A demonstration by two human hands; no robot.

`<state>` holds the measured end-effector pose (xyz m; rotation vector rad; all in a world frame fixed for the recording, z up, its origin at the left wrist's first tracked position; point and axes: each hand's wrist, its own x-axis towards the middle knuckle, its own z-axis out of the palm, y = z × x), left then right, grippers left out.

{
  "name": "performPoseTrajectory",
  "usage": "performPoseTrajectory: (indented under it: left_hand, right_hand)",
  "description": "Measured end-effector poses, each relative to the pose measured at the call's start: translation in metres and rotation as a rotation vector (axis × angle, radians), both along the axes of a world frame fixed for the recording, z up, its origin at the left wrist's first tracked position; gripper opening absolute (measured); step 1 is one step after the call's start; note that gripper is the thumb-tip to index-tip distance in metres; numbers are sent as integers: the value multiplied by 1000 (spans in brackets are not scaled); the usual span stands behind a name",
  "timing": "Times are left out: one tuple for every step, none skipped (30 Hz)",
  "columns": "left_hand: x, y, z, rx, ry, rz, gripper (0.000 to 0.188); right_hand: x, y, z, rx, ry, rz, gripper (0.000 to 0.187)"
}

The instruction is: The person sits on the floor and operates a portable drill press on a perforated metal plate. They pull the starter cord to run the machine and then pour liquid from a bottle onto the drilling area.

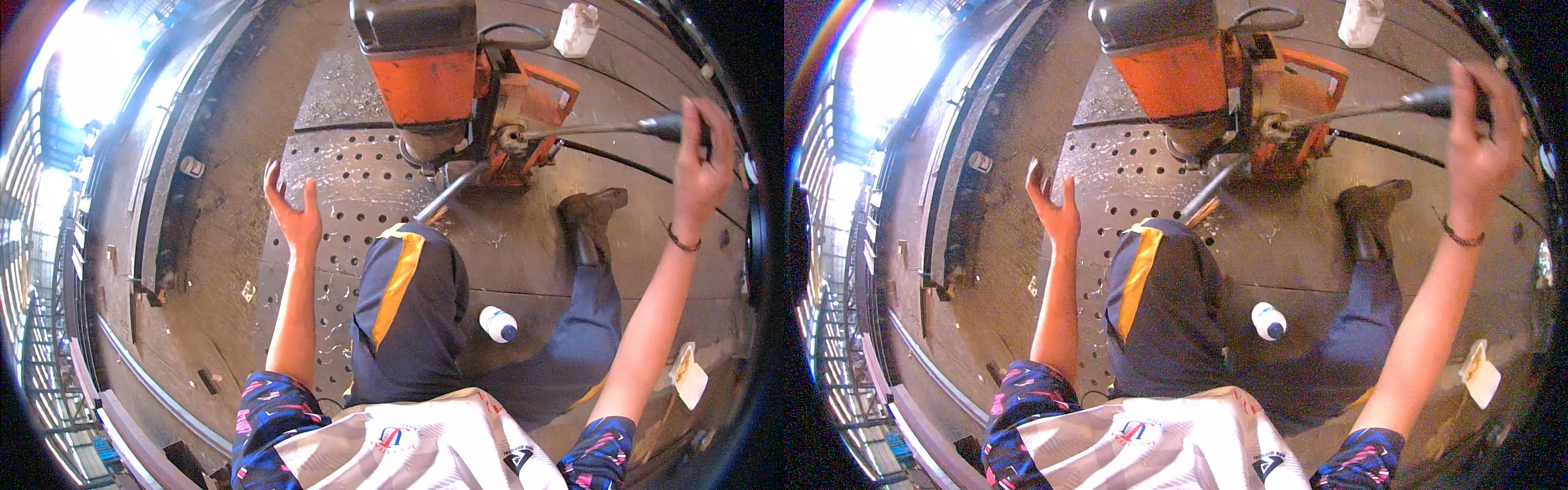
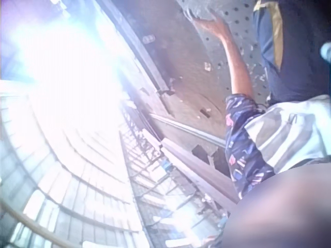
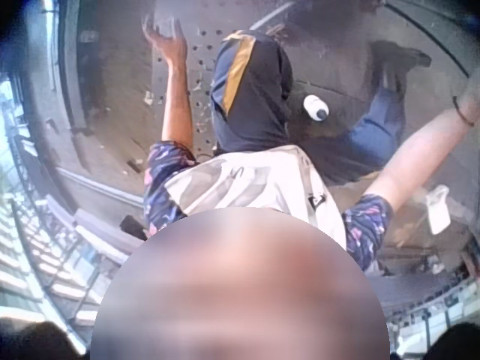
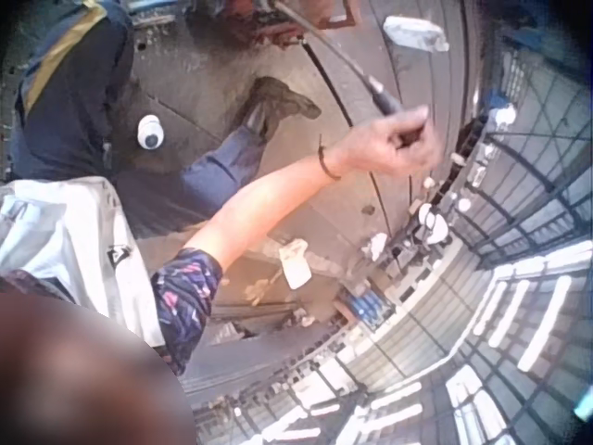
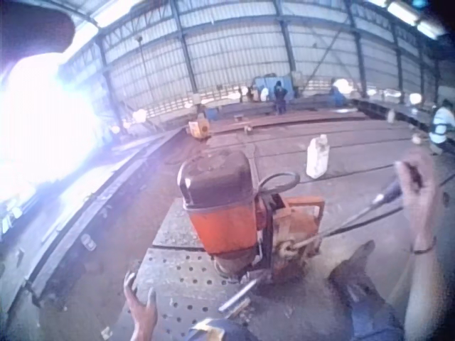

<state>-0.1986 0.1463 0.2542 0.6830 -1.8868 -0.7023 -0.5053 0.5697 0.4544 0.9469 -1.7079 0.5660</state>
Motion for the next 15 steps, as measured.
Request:
performPoseTrajectory:
  left_hand:
    - [-11, 5, 25, -16, 87, -90, 56]
    - [-22, 11, 52, -35, 174, -179, 63]
    - [-32, 20, 78, -61, 252, -267, 61]
    - [-34, 27, 102, -100, 311, -334, 60]
    - [-49, 39, 123, -117, 400, -435, 59]
    - [-52, 48, 147, -150, 423, -508, 56]
    - [-57, 57, 170, -188, 452, -581, 53]
    - [-60, 64, 191, -192, 424, -610, 46]
    - [-61, 86, 220, 92, 409, -757, 40]
    - [-74, 95, 227, -9, 448, -785, 34]
    - [-87, 103, 234, -109, 487, -812, 29]
    - [-103, 114, 243, -44, 515, -882, 32]
    - [-112, 122, 257, 54, 396, -1010, 40]
    - [-116, 128, 270, 160, 291, -1146, 46]
    - [-115, 124, 275, 64, 183, -1079, 50]
  right_hand:
    - [14, -25, 17, 42, 31, 127, 14]
    - [31, -52, 32, 105, 71, 238, 14]
    - [52, -77, 40, 146, 45, 249, 15]
    - [64, -102, 33, 159, 23, 296, 18]
    - [79, -115, 38, 197, 20, 299, 20]
    - [89, -133, 37, 197, 25, 346, 24]
    - [98, -148, 39, 198, 41, 391, 27]
    - [107, -161, 33, 150, -29, 425, 29]
    - [115, -165, 25, 105, -96, 457, 31]
    - [122, -170, 17, 60, -172, 508, 33]
    - [129, -170, 14, 40, -210, 526, 35]
    - [133, -164, 12, 27, -244, 531, 36]
    - [132, -154, 3, -27, -321, 519, 37]
    - [129, -144, -10, -78, -403, 504, 38]
    - [135, -147, -24, -121, -528, 529, 38]
